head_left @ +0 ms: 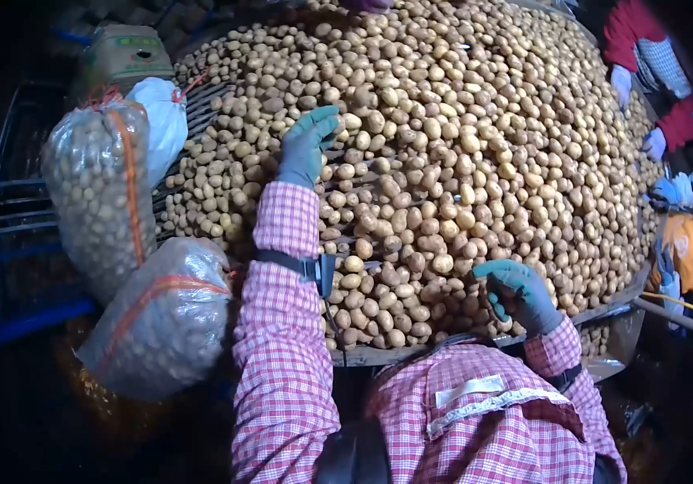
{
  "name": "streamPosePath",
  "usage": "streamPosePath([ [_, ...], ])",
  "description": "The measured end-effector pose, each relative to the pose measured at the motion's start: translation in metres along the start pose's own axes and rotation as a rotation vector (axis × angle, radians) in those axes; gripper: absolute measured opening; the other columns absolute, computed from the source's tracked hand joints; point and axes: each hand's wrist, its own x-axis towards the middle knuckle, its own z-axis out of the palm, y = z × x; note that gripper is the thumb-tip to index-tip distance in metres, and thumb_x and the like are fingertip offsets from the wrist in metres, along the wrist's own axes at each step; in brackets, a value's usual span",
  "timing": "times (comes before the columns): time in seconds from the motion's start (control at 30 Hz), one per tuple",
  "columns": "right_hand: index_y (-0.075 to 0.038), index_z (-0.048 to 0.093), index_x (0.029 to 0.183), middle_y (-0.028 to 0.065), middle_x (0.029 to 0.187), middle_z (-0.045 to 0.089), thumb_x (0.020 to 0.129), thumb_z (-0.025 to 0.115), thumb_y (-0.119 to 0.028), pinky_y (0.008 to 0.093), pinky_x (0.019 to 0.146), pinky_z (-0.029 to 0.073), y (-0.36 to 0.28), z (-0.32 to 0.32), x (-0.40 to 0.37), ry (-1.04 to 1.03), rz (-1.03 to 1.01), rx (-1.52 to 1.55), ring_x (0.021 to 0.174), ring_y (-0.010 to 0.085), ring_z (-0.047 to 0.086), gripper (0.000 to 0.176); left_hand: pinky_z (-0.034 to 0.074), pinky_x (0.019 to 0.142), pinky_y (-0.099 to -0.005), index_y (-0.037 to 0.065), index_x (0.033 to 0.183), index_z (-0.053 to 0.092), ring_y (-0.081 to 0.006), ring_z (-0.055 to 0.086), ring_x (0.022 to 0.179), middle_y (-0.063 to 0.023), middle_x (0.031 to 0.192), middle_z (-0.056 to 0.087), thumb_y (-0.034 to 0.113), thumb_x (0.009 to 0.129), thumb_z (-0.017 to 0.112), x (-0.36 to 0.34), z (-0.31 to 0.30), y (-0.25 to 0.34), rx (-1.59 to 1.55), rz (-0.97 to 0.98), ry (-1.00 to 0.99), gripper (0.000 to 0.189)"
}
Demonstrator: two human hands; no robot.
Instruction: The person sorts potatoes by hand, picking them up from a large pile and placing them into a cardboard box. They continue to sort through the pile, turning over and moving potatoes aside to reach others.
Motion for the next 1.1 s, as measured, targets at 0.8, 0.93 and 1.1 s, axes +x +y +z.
streamPosePath([
  [0.8, 0.009, 0.063, 0.118, 0.0020, 0.051, 0.048, 0.109, 0.038, -0.054, 0.0229, 0.033, 0.032, 0.025, -0.009, 0.033, -0.134, 0.063, 0.312, 0.032, 0.0135, 0.036, 0.069, 0.045, 0.104, -0.0524, 0.019, 0.142, 0.058, -0.0401, 0.059, 0.121, -0.0200, 0.144, 0.053, 0.063, 0.097, 0.054, -0.096, -0.102, -0.033, 1.592, 0.064, 0.762, 0.064],
  [0.93, 0.008, 0.066, 0.113, 0.0037, 0.052, 0.054, 0.107, 0.039, -0.056, 0.0231, 0.032, 0.033, 0.021, -0.006, 0.026, -0.143, 0.077, 0.235, 0.035, 0.0140, 0.043, 0.069, 0.041, 0.112, -0.0524, 0.025, 0.150, 0.053, -0.0388, 0.056, 0.128, -0.0163, 0.150, 0.047, 0.066, 0.096, 0.054, -0.106, -0.029, -0.043, 1.635, 0.148, 0.500, 0.068],
  [1.1, 0.001, 0.066, 0.119, 0.0066, 0.093, 0.069, 0.109, 0.048, -0.037, 0.0280, 0.065, 0.054, 0.024, -0.003, 0.028, -0.129, -0.279, -0.312, 0.076, 0.0125, 0.062, 0.044, 0.038, 0.119, -0.0410, 0.012, 0.154, 0.047, -0.0362, 0.041, 0.146, -0.0190, 0.161, 0.036, 0.037, 0.099, 0.068, -0.146, 0.058, -0.050, 0.955, 0.326, -0.056, 0.065],
])
